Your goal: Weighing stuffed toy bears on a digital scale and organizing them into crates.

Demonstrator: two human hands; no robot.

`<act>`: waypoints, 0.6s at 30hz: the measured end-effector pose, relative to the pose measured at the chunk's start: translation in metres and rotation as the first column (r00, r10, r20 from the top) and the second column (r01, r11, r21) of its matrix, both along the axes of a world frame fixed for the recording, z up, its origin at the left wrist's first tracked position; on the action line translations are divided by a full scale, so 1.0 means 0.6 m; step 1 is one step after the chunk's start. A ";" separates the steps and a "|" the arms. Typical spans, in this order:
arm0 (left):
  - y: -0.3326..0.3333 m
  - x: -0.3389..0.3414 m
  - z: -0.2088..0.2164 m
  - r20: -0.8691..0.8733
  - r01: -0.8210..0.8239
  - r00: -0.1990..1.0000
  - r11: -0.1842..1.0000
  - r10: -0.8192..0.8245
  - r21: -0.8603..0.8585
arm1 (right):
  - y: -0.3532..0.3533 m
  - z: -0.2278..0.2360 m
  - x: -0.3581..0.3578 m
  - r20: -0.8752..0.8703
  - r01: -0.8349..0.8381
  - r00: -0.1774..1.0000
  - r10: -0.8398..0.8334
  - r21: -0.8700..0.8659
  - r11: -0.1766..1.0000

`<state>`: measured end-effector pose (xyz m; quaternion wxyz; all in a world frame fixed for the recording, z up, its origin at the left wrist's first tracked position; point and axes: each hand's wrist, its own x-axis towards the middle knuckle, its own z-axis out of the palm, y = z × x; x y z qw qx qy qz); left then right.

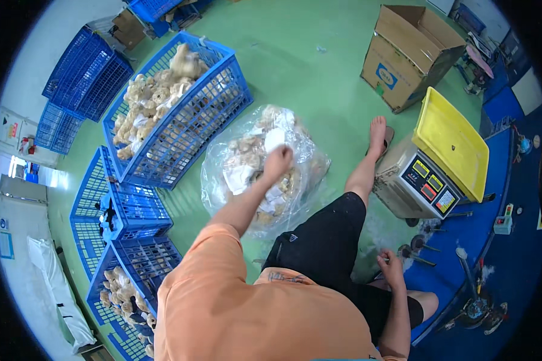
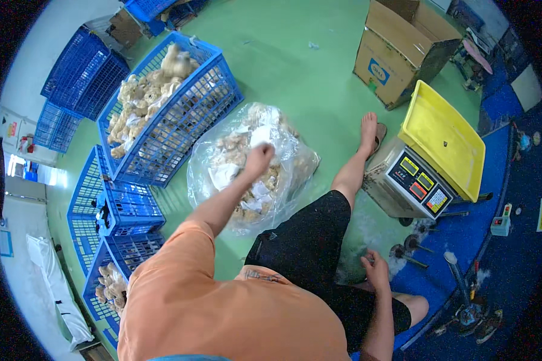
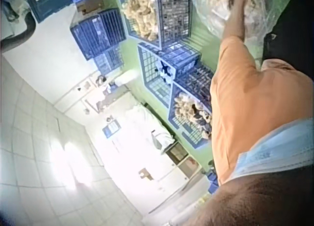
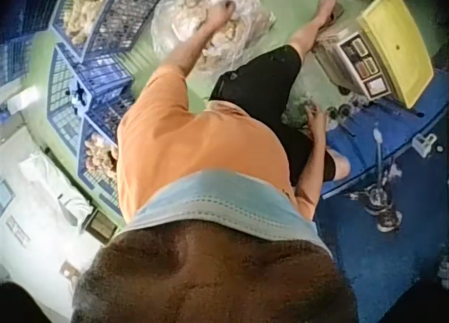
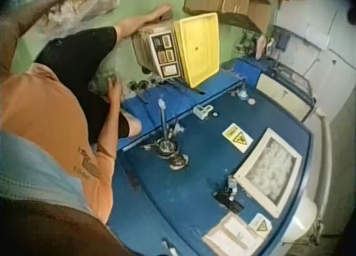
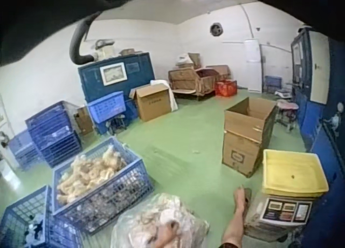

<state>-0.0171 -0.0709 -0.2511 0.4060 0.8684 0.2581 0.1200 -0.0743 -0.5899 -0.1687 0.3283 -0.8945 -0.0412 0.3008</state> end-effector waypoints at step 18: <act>-0.039 -0.204 -0.228 -0.540 0.210 0.841 0.936 -0.025 0.283 | -0.051 -0.018 -0.083 -0.250 0.076 0.966 -0.066 0.030 0.997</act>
